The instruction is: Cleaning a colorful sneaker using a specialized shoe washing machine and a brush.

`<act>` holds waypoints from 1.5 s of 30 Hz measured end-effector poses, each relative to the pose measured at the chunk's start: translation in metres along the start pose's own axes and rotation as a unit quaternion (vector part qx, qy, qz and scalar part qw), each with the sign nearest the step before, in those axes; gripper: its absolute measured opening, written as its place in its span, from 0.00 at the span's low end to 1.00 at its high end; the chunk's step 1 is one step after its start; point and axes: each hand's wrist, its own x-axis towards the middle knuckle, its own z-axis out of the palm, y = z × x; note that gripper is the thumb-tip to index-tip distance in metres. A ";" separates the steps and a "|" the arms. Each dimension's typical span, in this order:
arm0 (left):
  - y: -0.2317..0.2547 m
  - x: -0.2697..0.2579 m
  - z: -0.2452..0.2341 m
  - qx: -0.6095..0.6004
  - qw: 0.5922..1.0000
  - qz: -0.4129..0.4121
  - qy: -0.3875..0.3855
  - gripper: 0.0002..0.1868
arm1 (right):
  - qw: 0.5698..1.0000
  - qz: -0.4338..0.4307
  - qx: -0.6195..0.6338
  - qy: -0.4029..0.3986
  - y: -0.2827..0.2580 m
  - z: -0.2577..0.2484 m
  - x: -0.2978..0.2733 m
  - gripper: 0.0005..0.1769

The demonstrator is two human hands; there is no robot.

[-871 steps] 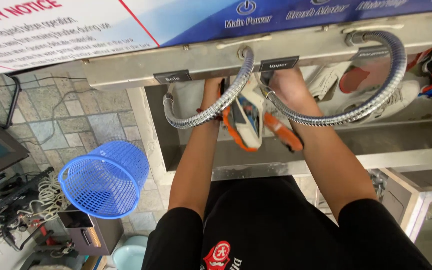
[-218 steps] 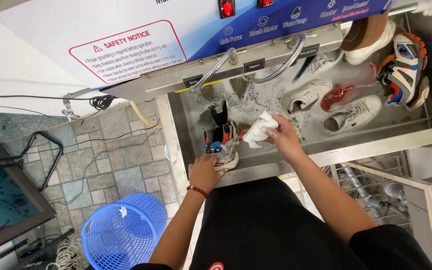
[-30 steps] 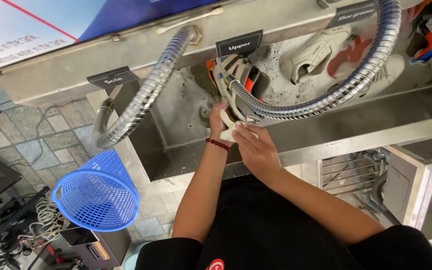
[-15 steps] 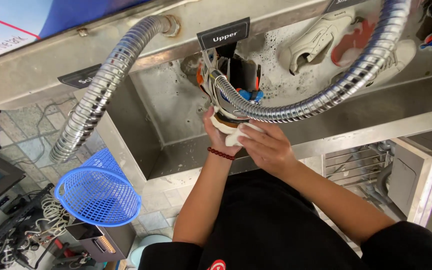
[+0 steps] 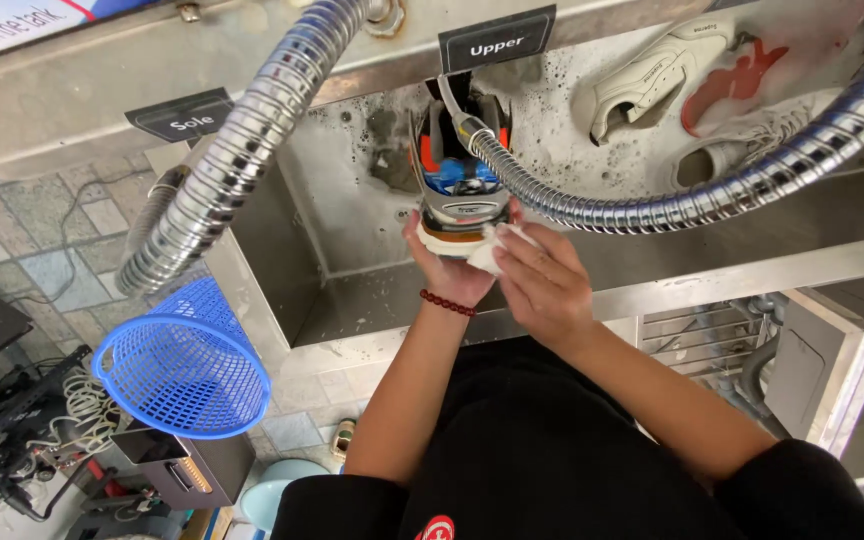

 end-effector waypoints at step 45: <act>0.006 -0.004 0.026 -0.031 0.994 0.008 0.103 0.52 | 0.998 -0.020 0.053 0.014 0.003 0.003 0.009 0.19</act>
